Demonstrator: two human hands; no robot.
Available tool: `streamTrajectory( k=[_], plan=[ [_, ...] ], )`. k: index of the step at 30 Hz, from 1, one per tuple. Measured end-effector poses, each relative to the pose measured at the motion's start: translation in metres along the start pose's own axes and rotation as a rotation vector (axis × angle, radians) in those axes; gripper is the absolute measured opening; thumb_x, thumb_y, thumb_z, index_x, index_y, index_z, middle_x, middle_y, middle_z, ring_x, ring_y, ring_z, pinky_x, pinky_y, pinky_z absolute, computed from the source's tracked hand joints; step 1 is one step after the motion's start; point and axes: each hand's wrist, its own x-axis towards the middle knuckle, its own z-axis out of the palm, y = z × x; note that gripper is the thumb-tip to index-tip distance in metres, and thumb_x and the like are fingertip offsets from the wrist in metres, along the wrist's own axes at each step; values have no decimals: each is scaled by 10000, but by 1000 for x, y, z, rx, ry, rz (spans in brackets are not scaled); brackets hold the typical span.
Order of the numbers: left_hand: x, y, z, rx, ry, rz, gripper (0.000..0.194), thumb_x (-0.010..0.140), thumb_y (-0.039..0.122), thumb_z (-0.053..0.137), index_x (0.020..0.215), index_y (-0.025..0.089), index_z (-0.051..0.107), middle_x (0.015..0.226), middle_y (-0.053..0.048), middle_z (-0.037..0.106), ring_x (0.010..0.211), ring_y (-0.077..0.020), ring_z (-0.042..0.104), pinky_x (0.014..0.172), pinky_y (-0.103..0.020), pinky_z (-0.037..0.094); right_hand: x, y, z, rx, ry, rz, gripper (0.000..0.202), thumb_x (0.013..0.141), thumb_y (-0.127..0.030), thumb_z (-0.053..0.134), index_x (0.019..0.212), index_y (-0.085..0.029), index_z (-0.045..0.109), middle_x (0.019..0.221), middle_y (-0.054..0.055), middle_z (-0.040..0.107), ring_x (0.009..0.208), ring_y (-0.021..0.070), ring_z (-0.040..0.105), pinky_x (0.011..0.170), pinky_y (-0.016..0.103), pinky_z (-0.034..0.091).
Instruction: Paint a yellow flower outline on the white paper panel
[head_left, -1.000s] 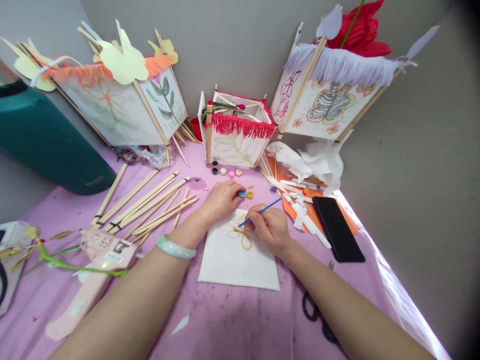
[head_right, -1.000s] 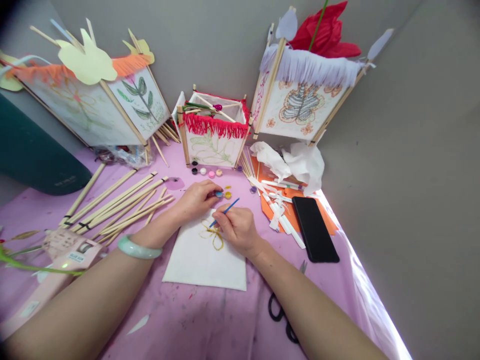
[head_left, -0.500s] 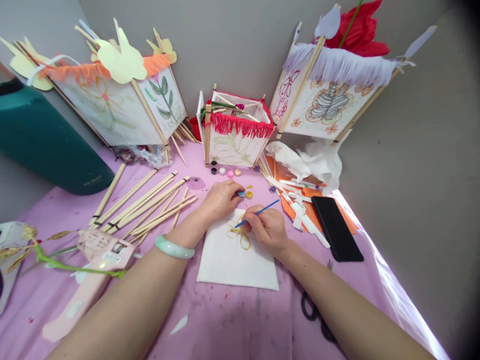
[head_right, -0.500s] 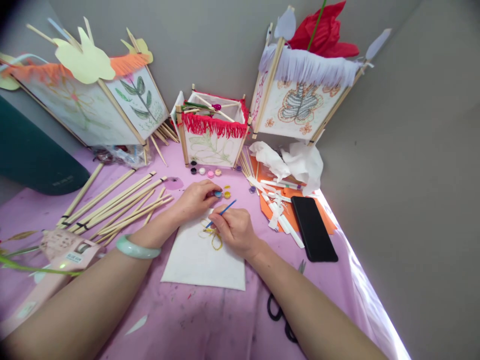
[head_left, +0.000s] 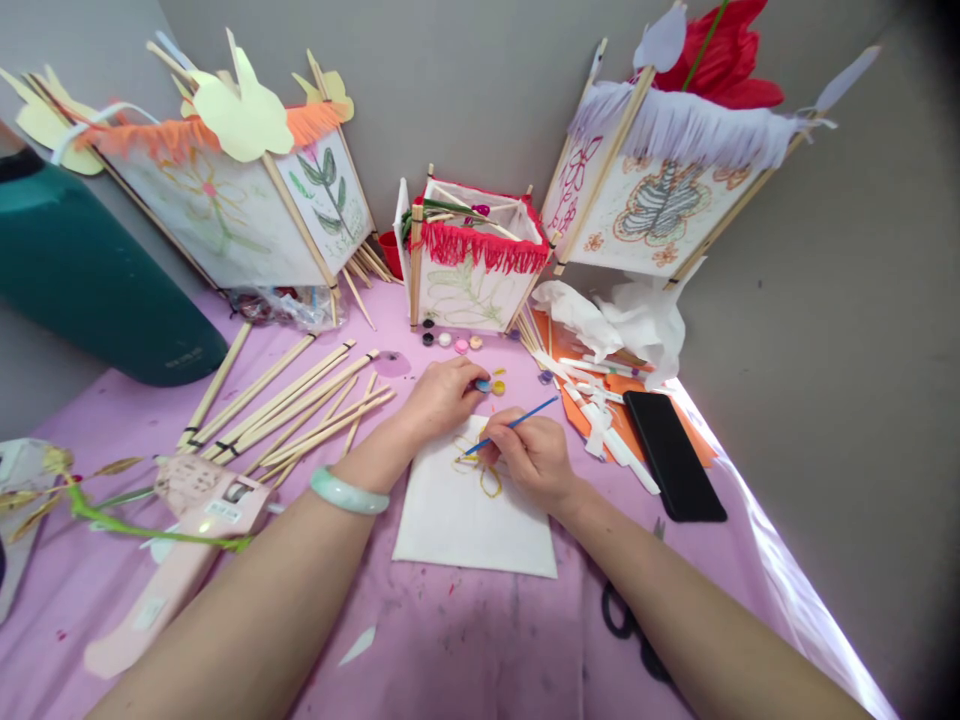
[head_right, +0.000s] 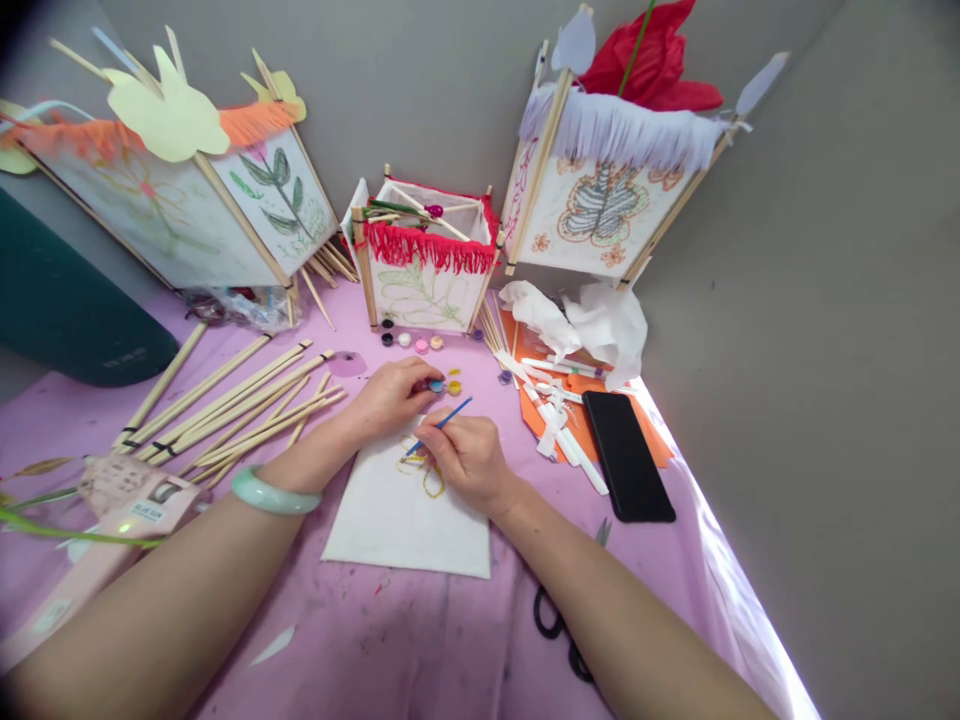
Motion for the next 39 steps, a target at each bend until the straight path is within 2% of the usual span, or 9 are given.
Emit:
streamTrajectory(
  k=[19,39],
  plan=[
    [0,3,-3,-1,-19,-22,218,780,161,561,970,185,664,925,-40,648,788,-148,597,751,-267,466,-2,3,1,23,-48,-35,313,935,-247,388,711,-175,595,692,9,642,554,80,604,557,190,487],
    [-1,-3,1,11,-2,5,225,785,175,551,978,183,666,913,-38,639,789,-150,592,729,-261,462,-1,-4,-5,100,-61,-24,287,924,-182,362,727,-161,570,625,6,593,533,81,576,538,206,455]
  ],
)
